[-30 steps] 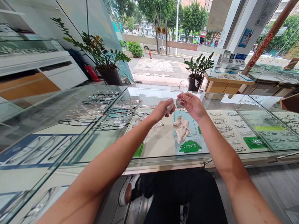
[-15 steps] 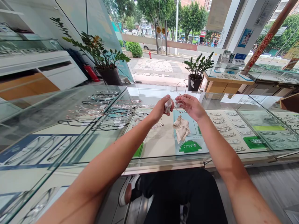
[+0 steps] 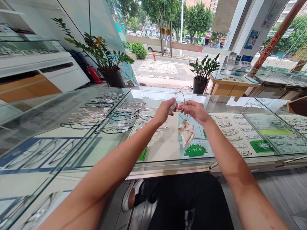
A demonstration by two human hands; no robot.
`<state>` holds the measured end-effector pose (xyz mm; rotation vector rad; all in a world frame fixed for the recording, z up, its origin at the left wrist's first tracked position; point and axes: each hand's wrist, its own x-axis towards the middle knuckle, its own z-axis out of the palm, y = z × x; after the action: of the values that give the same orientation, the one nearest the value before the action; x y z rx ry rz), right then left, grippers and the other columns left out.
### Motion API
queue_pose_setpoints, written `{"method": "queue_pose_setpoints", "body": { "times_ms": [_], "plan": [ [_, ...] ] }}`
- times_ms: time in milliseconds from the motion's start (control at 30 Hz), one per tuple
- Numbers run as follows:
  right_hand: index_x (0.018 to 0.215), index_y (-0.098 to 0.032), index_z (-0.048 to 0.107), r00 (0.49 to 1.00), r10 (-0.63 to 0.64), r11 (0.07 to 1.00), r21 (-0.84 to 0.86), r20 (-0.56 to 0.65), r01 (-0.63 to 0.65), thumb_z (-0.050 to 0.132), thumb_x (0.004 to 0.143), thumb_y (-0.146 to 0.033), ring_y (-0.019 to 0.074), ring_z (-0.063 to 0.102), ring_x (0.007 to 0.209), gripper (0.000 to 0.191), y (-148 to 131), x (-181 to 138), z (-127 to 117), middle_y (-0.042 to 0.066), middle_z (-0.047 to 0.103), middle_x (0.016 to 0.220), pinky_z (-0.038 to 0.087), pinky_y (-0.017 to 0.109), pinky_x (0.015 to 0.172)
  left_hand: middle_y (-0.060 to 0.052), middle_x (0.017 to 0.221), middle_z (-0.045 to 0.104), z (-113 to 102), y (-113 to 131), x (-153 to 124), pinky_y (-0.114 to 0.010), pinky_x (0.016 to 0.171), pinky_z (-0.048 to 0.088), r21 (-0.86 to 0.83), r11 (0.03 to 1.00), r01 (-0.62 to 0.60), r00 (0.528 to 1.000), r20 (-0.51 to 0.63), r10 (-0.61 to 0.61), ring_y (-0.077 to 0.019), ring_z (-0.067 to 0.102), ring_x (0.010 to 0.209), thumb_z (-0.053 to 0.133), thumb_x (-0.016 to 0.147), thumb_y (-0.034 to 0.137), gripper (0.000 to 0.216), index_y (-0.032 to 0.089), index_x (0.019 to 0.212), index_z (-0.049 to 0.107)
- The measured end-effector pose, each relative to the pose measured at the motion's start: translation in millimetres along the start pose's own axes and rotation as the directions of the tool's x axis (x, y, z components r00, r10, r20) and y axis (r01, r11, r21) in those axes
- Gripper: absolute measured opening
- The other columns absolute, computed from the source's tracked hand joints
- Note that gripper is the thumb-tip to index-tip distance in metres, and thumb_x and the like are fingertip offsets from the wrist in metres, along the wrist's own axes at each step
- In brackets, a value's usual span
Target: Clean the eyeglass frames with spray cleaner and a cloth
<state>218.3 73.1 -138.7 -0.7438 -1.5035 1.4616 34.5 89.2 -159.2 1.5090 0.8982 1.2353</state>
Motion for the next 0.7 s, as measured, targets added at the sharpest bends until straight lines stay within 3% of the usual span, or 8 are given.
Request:
{"method": "queue_pose_setpoints", "body": {
  "times_ms": [233, 333, 433, 567, 700],
  "plan": [
    [0.072, -0.021, 0.071, 0.992, -0.013, 1.0, 0.011, -0.124, 0.015, 0.083, 0.069, -0.04, 0.0123, 0.057, 0.075, 0.023, 1.8, 3.0, -3.2, 0.002, 0.075, 0.086, 0.043, 0.028, 0.071, -0.003, 0.077, 0.057, 1.7, -0.5, -3.9, -0.029, 0.064, 0.048, 0.074, 0.997, 0.018, 0.999, 0.038, -0.021, -0.0165, 0.053, 0.073, 0.052, 0.083, 0.069, 0.051, 0.019, 0.078, 0.058],
    [0.072, -0.02, 0.071, 0.974, -0.029, 0.998, 0.046, -0.226, 0.04, 0.083, 0.067, -0.039, 0.0106, 0.056, 0.072, 0.023, 2.0, 5.0, -6.8, 0.001, 0.074, 0.085, 0.042, 0.026, 0.069, -0.001, 0.082, 0.056, 0.7, -1.1, -4.4, -0.032, 0.073, 0.048, 0.203, 0.979, 0.03, 0.997, 0.067, -0.044, -0.0173, 0.053, 0.078, 0.062, 0.081, 0.055, 0.037, 0.02, 0.087, 0.057],
    [0.071, -0.02, 0.071, 0.955, -0.028, 0.997, 0.064, -0.295, 0.049, 0.083, 0.064, -0.039, 0.0095, 0.054, 0.069, 0.023, 1.2, 6.0, -8.9, 0.001, 0.073, 0.084, 0.04, 0.025, 0.064, -0.001, 0.083, 0.056, -0.7, -2.8, -4.1, -0.034, 0.077, 0.043, 0.422, 0.907, -0.006, 0.999, 0.043, -0.014, -0.0181, 0.052, 0.079, 0.062, 0.081, 0.041, 0.023, 0.02, 0.09, 0.056],
    [0.07, -0.02, 0.07, 0.953, -0.025, 0.997, 0.058, -0.303, 0.045, 0.082, 0.064, -0.04, 0.0095, 0.053, 0.068, 0.023, 1.2, 6.2, -8.9, 0.001, 0.072, 0.085, 0.04, 0.025, 0.062, -0.007, 0.102, 0.065, -2.6, -3.6, -4.1, -0.038, 0.084, 0.043, 0.621, 0.782, -0.056, 0.998, 0.029, 0.049, -0.0242, 0.059, 0.095, 0.058, 0.087, 0.04, 0.022, 0.02, 0.095, 0.063],
    [0.07, -0.02, 0.068, 0.957, -0.018, 0.999, 0.042, -0.29, 0.032, 0.08, 0.065, -0.04, 0.0099, 0.053, 0.069, 0.024, 3.6, 6.7, -7.4, 0.001, 0.072, 0.085, 0.04, 0.025, 0.063, -0.008, 0.106, 0.072, -3.4, -3.1, -5.2, -0.037, 0.083, 0.046, 0.694, 0.719, 0.038, 0.999, -0.005, -0.047, -0.026, 0.064, 0.095, 0.063, 0.086, 0.038, 0.026, 0.02, 0.105, 0.068]
  ]
}}
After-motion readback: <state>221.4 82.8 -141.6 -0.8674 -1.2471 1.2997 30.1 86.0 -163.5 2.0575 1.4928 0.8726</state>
